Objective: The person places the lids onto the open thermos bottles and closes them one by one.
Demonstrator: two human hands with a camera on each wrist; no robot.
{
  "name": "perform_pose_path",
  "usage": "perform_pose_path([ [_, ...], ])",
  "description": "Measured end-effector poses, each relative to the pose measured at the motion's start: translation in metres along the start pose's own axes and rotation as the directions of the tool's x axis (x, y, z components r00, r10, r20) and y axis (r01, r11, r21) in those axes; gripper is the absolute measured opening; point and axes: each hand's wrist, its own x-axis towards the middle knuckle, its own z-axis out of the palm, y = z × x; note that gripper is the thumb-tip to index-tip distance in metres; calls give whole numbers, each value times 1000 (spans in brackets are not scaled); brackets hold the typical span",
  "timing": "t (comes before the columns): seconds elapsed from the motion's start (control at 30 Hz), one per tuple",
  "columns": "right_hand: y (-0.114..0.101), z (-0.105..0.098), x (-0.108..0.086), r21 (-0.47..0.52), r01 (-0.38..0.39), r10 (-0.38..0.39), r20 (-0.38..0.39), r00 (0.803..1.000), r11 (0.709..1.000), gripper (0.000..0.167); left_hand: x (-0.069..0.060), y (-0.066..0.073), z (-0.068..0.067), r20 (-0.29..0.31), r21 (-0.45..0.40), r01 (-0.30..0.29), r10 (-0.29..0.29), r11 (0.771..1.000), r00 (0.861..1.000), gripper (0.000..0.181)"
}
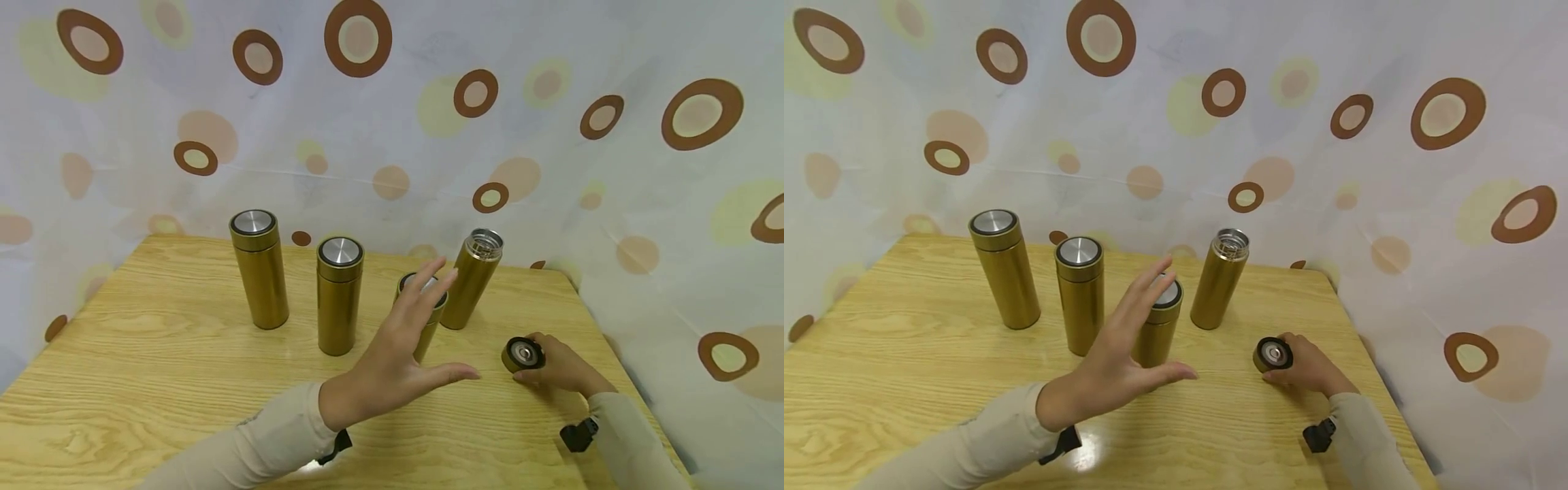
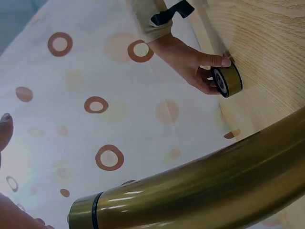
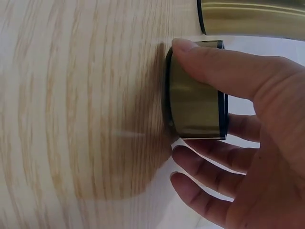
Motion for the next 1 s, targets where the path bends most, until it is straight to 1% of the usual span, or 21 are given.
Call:
perform_pose_path([
  [0.13, -5, -5, -8, -14, -21, 20, -40, 999, 1000, 82, 6, 4, 7, 29, -19, 28, -28, 999, 999, 115],
  [0.23, -8, -10, -15, -24, -23, 21, -89, 996, 999, 83, 14, 6, 16, 55, -21, 60, -58, 998, 997, 116],
  [0.33, -8, -13, -22, -17, -16, 14, -124, 992, 1000, 81, 21, 6, 30, 73, -35, 115, -112, 993, 991, 114],
  [0.43, -7, -16, -30, -7, -22, 21, -144, 989, 1000, 80, 25, 3, 47, 79, -27, 178, -175, 984, 981, 110],
  [0.53, -8, -18, -39, -4, -19, 18, -164, 986, 1000, 79, 26, -3, 65, 59, -18, 237, -236, 971, 970, 105],
  [0.6, -9, -19, -43, -18, -21, 17, -178, 984, 1000, 79, 26, -9, 76, 22, -34, 272, -272, 962, 962, 101],
  [0.67, -10, -20, -45, -30, -21, 15, -186, 982, 999, 79, 24, -16, 86, -21, -69, 314, -316, 947, 948, 98],
  [0.73, -10, -20, -47, -42, -31, 23, -190, 981, 999, 80, 23, -23, 97, -59, -106, 362, -369, 926, 928, 96],
  [0.77, -10, -20, -48, -49, -36, 26, -195, 980, 998, 81, 22, -26, 102, -73, -119, 388, -398, 914, 914, 94],
  [0.8, -10, -20, -48, -52, -37, 26, -201, 979, 998, 80, 23, -29, 107, -83, -136, 420, -432, 897, 898, 93],
  [0.87, -9, -21, -49, -58, -33, 20, -212, 977, 998, 80, 24, -35, 116, -106, -164, 480, -499, 862, 860, 90],
  [0.97, -10, -21, -49, -65, -20, 5, -226, 974, 998, 79, 28, -43, 126, -136, -225, 547, -582, 806, 801, 88],
  [1.0, -10, -22, -50, -66, -21, 5, -228, 974, 998, 79, 29, -45, 130, -146, -242, 569, -609, 786, 780, 88],
])
